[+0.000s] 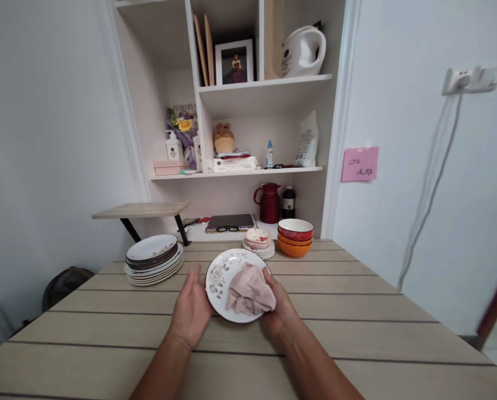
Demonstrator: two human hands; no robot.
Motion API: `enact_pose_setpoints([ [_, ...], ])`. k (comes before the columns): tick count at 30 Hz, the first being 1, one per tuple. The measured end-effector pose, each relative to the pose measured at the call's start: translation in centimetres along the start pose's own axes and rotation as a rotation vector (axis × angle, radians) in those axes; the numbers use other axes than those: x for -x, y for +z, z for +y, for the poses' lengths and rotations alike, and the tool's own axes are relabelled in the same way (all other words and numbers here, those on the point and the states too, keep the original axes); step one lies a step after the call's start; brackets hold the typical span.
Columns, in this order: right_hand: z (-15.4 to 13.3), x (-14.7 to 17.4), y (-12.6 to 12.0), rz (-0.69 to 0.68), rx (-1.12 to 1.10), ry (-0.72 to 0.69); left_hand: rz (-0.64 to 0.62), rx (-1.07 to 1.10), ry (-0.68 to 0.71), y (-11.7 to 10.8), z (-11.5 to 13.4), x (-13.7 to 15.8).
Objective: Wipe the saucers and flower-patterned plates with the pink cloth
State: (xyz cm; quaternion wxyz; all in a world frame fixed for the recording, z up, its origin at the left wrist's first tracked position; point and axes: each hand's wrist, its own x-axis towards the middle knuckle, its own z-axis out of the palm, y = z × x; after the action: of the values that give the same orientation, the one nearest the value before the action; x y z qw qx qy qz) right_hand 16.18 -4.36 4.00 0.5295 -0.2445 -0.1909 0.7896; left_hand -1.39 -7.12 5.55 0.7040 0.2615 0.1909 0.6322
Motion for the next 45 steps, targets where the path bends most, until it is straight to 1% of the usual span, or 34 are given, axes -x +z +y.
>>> enact_pose_setpoints([
  [1, 0.0, 0.0, 0.0, 0.005, 0.009, 0.006, -0.051, 0.054, -0.037, 0.0, 0.0, 0.1],
  [2, 0.0, 0.1, -0.1, 0.005, 0.018, 0.011, -0.069, 0.074, -0.059, -0.1, 0.0, 0.1],
  [4, 0.1, 0.2, -0.1, 0.008, 0.043, 0.020, -0.047, 0.076, -0.130, -0.5, -0.4, 0.0],
  [7, 0.5, 0.3, 0.0, 0.023, 0.090, 0.072, 0.000, 0.052, -0.297, -1.6, -1.5, -0.6],
  [9, 0.8, 0.3, 0.0, 0.057, 0.122, 0.109, 0.014, 0.050, -0.339, -2.4, -2.3, -0.9],
  [10, 0.9, 0.3, 0.0, 0.083, 0.143, 0.090, 0.018, 0.054, -0.344, -2.8, -2.6, -1.1],
  [11, 1.0, 0.2, -0.1, 0.111, 0.174, 0.039, 0.020, 0.060, -0.341, -3.0, -2.8, -1.2],
  [13, 0.7, 0.0, -0.4, 0.173, 0.284, -0.144, 0.014, 0.077, -0.333, -3.2, -3.1, -1.2],
  [16, -0.5, 0.0, -0.9, 0.313, 0.574, -0.491, -0.007, 0.101, -0.310, -2.8, -3.2, -1.0],
  [18, -1.4, 0.5, -1.0, 0.401, 0.773, -0.747, -0.012, 0.119, -0.281, -2.5, -3.3, -0.8],
  [20, -1.9, 1.3, -0.9, 0.448, 0.933, -0.966, -0.006, 0.135, -0.243, -2.5, -3.3, -0.8],
  [21, -1.9, 1.7, -0.6, 0.450, 1.004, -1.032, -0.001, 0.143, -0.223, -2.5, -3.3, -0.8],
  [22, -1.8, 2.1, -0.4, 0.436, 1.075, -1.061, 0.007, 0.150, -0.201, -2.7, -3.3, -1.0],
  [24, -1.1, 2.7, 0.3, 0.347, 1.227, -1.039, 0.028, 0.162, -0.154, -3.1, -3.3, -1.3],
  [28, 0.8, 2.8, 1.2, 0.096, 1.564, -0.895, 0.058, 0.164, -0.094, -3.9, -3.0, -1.8],
  [30, 1.4, 2.4, 1.2, 0.042, 1.725, -0.866, 0.049, 0.159, -0.093, -4.0, -2.8, -1.8],
  [33, 1.9, 1.9, 0.9, 0.044, 1.903, -0.867, 0.012, 0.151, -0.106, -3.9, -2.7, -1.6],
  [36, 2.2, 1.7, 0.6, 0.111, 2.007, -0.877, -0.025, 0.141, -0.137, -3.6, -2.8, -1.6],
  [38, 2.3, 1.7, 0.6, 0.113, 2.034, -0.889, -0.042, 0.134, -0.155, -3.4, -3.0, -1.6],
  [39, 2.4, 1.8, 0.6, 0.078, 2.040, -0.895, -0.050, 0.131, -0.160, -3.4, -3.2, -1.6],
  [42, 2.9, 1.8, 0.8, -0.083, 2.048, -0.927, -0.076, 0.117, -0.185, -3.2, -3.5, -1.5],
  [43, 3.1, 1.7, 0.9, -0.110, 2.054, -0.947, -0.087, 0.110, -0.197, -3.1, -3.7, -1.4],
  [45, 3.2, 1.4, 1.2, -0.092, 2.070, -0.995, -0.116, 0.083, -0.228, -2.9, -4.1, -1.3],
])
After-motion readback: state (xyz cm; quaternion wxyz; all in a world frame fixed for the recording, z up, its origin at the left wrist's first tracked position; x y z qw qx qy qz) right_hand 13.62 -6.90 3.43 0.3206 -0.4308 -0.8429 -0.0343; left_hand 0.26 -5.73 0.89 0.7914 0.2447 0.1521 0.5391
